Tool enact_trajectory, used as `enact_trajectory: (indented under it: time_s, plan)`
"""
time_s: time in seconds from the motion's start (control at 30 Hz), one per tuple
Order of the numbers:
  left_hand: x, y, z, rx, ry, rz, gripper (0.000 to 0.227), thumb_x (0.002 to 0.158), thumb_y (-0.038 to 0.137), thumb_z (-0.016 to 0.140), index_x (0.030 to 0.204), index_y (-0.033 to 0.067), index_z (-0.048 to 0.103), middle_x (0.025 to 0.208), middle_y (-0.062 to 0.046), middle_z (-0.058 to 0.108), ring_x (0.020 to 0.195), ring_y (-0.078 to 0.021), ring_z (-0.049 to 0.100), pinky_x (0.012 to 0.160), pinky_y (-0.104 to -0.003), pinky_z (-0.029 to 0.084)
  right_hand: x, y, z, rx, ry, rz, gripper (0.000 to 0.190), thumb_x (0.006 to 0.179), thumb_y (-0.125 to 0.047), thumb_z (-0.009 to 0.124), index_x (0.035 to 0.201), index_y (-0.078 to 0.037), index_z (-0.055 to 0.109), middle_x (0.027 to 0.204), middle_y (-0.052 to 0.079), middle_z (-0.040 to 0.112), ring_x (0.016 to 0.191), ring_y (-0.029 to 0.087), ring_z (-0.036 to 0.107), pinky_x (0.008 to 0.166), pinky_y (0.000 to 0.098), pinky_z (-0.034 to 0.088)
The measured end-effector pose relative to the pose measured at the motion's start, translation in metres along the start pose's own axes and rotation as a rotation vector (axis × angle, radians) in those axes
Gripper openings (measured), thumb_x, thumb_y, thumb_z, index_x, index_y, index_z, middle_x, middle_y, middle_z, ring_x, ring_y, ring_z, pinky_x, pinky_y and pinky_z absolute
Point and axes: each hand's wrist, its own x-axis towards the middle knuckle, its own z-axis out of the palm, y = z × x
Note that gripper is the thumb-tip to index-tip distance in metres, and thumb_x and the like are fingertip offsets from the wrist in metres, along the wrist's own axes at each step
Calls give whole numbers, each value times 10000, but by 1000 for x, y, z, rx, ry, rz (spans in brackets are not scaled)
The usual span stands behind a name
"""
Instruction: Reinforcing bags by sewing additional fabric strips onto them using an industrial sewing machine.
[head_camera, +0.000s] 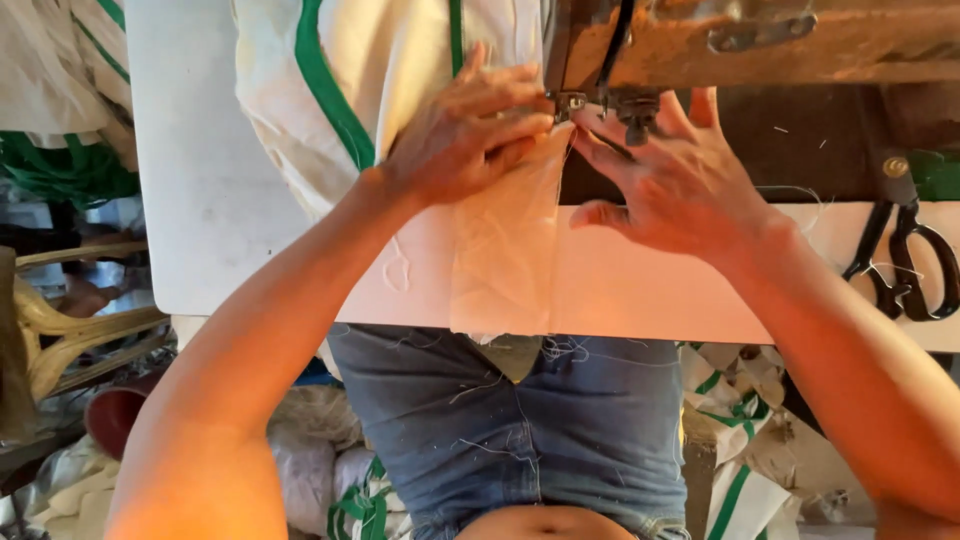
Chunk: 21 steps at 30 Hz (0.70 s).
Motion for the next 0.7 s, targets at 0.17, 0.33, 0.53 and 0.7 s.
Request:
enact_trajectory:
  time_s: [0.17, 0.33, 0.53, 0.7]
  plan:
    - [4, -4, -2, 23, -28, -12, 164, 1085, 121, 672, 1236, 81, 723, 1327, -130, 652, 1366, -393, 551, 1129, -781, 272, -13, 2, 2, 38, -105, 52, 919, 961, -784, 215, 1585, -184, 523, 1663, -89, 435, 1111, 435, 521, 889, 661, 425]
    - [4, -10, 6, 32, -1, 1, 165, 1059, 83, 720, 1223, 87, 719, 1308, -122, 669, 1337, -404, 588, 1116, -783, 301, -47, -6, -27, 190, 89, 115, 916, 1053, -705, 325, 1439, 59, 653, 1531, 291, 591, 1460, 496, 461, 1226, 728, 16]
    - [8, -10, 1, 9, 56, 13, 158, 1097, 185, 690, 1161, 64, 770, 1272, -120, 697, 1330, -377, 595, 1144, -718, 290, -96, -17, -43, 197, 197, 257, 906, 1077, -629, 290, 1478, 134, 567, 1498, 385, 624, 1381, 584, 513, 1247, 740, 99]
    - [9, -13, 2, 47, 57, 8, 176, 1073, 220, 711, 1132, 80, 800, 1230, -124, 733, 1306, -351, 608, 1125, -726, 324, -120, -19, -33, 182, 269, 308, 834, 1092, -562, 330, 1466, 143, 572, 1468, 357, 634, 1349, 567, 521, 1270, 738, 187]
